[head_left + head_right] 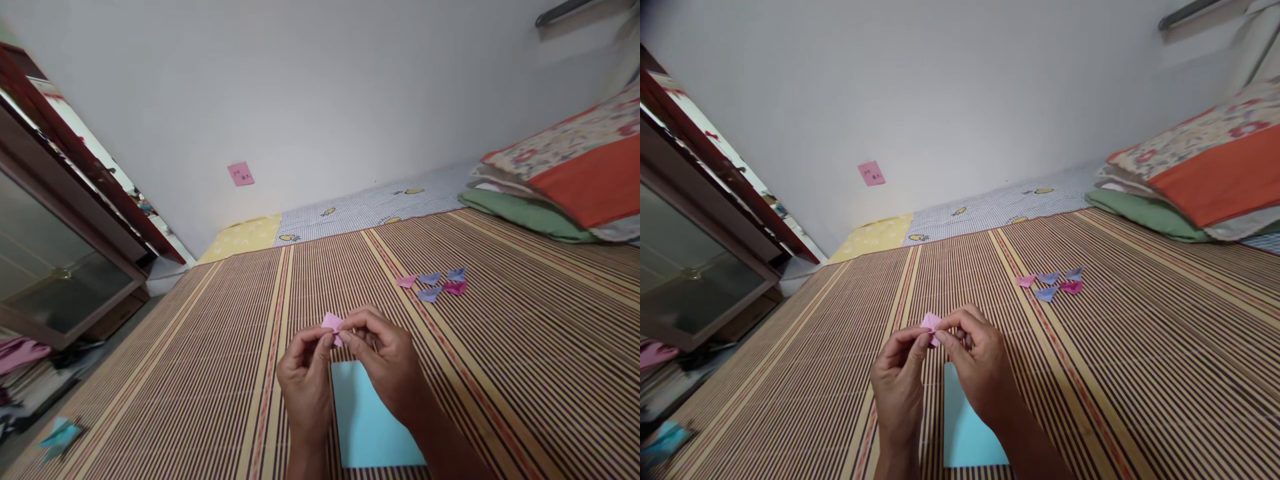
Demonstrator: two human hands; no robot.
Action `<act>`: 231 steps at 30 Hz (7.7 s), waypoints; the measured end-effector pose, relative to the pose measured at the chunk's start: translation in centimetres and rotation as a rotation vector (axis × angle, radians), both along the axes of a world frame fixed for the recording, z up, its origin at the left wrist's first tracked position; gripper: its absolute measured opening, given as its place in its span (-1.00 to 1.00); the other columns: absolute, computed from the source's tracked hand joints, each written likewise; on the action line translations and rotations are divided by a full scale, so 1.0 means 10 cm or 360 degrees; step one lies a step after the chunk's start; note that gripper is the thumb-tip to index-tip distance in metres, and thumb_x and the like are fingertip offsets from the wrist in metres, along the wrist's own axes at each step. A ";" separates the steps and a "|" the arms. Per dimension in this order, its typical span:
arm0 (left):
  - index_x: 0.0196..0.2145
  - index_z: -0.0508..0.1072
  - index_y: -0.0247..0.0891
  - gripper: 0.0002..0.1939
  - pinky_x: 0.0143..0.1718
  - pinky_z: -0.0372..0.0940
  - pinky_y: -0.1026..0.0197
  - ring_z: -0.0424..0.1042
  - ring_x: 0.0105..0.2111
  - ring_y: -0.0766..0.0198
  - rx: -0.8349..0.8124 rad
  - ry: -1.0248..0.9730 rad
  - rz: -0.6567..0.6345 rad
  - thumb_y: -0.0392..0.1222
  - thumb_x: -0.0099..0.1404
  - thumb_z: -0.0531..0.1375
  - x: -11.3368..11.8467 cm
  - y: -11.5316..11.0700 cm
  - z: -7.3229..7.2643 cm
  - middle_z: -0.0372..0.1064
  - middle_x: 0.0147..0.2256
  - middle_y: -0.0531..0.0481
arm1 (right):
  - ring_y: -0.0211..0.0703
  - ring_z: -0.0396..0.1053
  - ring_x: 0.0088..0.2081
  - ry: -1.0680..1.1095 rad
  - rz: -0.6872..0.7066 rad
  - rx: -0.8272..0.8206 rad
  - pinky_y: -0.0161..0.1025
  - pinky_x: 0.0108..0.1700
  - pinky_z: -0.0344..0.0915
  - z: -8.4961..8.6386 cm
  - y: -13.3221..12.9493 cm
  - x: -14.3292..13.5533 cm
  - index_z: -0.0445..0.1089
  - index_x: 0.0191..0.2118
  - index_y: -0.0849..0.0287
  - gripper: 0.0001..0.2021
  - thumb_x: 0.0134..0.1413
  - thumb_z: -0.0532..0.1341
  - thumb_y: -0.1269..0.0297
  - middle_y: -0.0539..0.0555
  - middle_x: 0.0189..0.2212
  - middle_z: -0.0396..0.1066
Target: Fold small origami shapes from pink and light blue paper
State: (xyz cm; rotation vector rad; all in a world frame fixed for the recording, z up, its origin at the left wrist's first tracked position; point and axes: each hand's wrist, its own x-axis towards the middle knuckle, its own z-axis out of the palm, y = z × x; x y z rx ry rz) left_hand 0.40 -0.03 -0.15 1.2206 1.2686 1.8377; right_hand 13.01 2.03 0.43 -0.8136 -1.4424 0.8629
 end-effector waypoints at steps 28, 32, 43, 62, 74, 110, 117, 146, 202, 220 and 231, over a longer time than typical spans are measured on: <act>-0.33 0.59 -0.24 -0.88 -0.24 0.44 0.27 0.55 -0.31 0.25 -0.0123 -0.0036 -0.0128 -0.15 0.24 0.38 0.00 -0.01 0.01 0.59 -0.35 -0.02 | -0.11 0.40 -0.32 -0.0090 0.0000 -0.0103 -0.20 -0.23 0.28 0.00 0.01 -0.03 0.41 -0.38 0.14 -0.83 0.28 0.21 0.31 0.04 -0.40 0.44; -0.35 0.60 -0.24 -0.89 -0.26 0.43 0.32 0.54 -0.35 0.30 -0.0113 -0.0086 -0.0108 -0.15 0.22 0.39 -0.02 0.00 0.02 0.59 -0.38 0.01 | -0.12 0.41 -0.28 -0.0141 0.0067 -0.0057 -0.22 -0.21 0.30 0.00 0.04 0.03 0.43 -0.32 0.13 -0.90 0.26 0.22 0.34 0.03 -0.35 0.45; -0.39 0.61 -0.26 -0.89 -0.32 0.42 0.32 0.51 -0.41 0.30 -0.0119 -0.0097 -0.0111 -0.17 0.21 0.40 -0.03 0.00 0.02 0.55 -0.44 0.01 | -0.16 0.43 -0.33 -0.0067 0.0157 -0.0149 -0.26 -0.29 0.30 0.00 0.02 0.04 0.45 -0.32 0.15 -0.88 0.27 0.21 0.33 0.00 -0.39 0.45; -0.36 0.60 -0.26 -0.86 -0.25 0.47 0.25 0.56 -0.34 0.24 -0.0113 -0.0045 0.0043 -0.13 0.21 0.39 0.08 -0.03 0.03 0.58 -0.39 -0.01 | -0.15 0.43 -0.37 -0.0101 -0.0190 -0.0019 -0.24 -0.30 0.34 0.03 -0.04 -0.08 0.39 -0.37 0.16 -0.90 0.18 0.21 0.37 0.02 -0.44 0.45; -0.37 0.58 -0.27 -0.88 -0.32 0.45 0.28 0.54 -0.39 0.26 -0.0079 -0.0004 0.0115 -0.17 0.21 0.39 0.10 -0.02 0.01 0.54 -0.43 0.00 | -0.17 0.43 -0.42 -0.0111 -0.0237 -0.0011 -0.25 -0.33 0.35 0.02 -0.03 -0.08 0.40 -0.38 0.16 -0.90 0.18 0.22 0.35 0.00 -0.47 0.46; -0.34 0.51 -0.26 -0.85 -0.32 0.42 0.30 0.53 -0.38 0.28 -0.0174 -0.0127 -0.0276 -0.19 0.19 0.40 0.00 -0.02 0.10 0.51 -0.41 0.02 | -0.15 0.51 -0.32 0.0203 0.0209 -0.0358 -0.25 -0.28 0.44 -0.04 0.06 0.12 0.42 -0.27 0.18 -0.87 0.19 0.31 0.24 0.05 -0.38 0.52; -0.41 0.52 -0.27 -0.83 -0.38 0.41 0.32 0.52 -0.43 0.29 -0.0168 -0.0208 -0.0223 -0.19 0.15 0.43 -0.02 -0.03 0.07 0.53 -0.46 0.03 | -0.16 0.50 -0.31 0.0108 0.0244 -0.0323 -0.22 -0.24 0.45 -0.02 0.04 0.12 0.43 -0.24 0.16 -0.93 0.22 0.28 0.29 0.03 -0.36 0.50; -0.42 0.53 -0.29 -0.81 -0.30 0.30 0.33 0.41 -0.41 0.34 -0.0413 -0.0206 -0.0490 -0.12 0.23 0.38 -0.10 0.01 0.01 0.49 -0.45 0.04 | -0.17 0.45 -0.37 -0.0162 0.0226 -0.0282 -0.24 -0.30 0.36 0.05 0.00 0.10 0.46 -0.27 0.16 -0.92 0.22 0.29 0.28 0.00 -0.43 0.51; -0.53 0.51 -0.30 -0.76 -0.43 0.20 0.30 0.32 -0.53 0.34 -0.0508 0.0012 -0.0595 -0.12 0.15 0.40 -0.11 0.07 -0.07 0.43 -0.56 0.03 | -0.29 0.11 -0.50 -0.0190 0.0621 -0.0460 -0.30 -0.45 0.04 -0.19 0.22 0.31 0.35 -0.41 0.18 -0.71 0.30 0.18 0.11 -0.08 -0.52 0.24; -0.47 0.49 -0.28 -0.75 -0.32 0.26 0.24 0.37 -0.42 0.26 -0.0368 0.0143 -0.0541 -0.09 0.28 0.32 -0.12 0.01 0.01 0.43 -0.49 0.02 | -0.24 0.17 -0.46 -0.0276 0.0527 -0.0441 -0.27 -0.41 0.07 -0.13 0.10 0.16 0.37 -0.45 0.17 -0.76 0.24 0.22 0.22 -0.06 -0.53 0.28; -0.48 0.47 -0.28 -0.70 -0.36 0.24 0.25 0.34 -0.45 0.26 -0.0366 0.0210 -0.0430 -0.02 0.29 0.30 -0.13 0.06 -0.06 0.38 -0.52 0.03 | -0.24 0.18 -0.48 -0.0371 0.0438 -0.0335 -0.29 -0.43 0.06 -0.21 0.14 0.10 0.36 -0.41 0.18 -0.71 0.29 0.20 0.12 -0.06 -0.53 0.27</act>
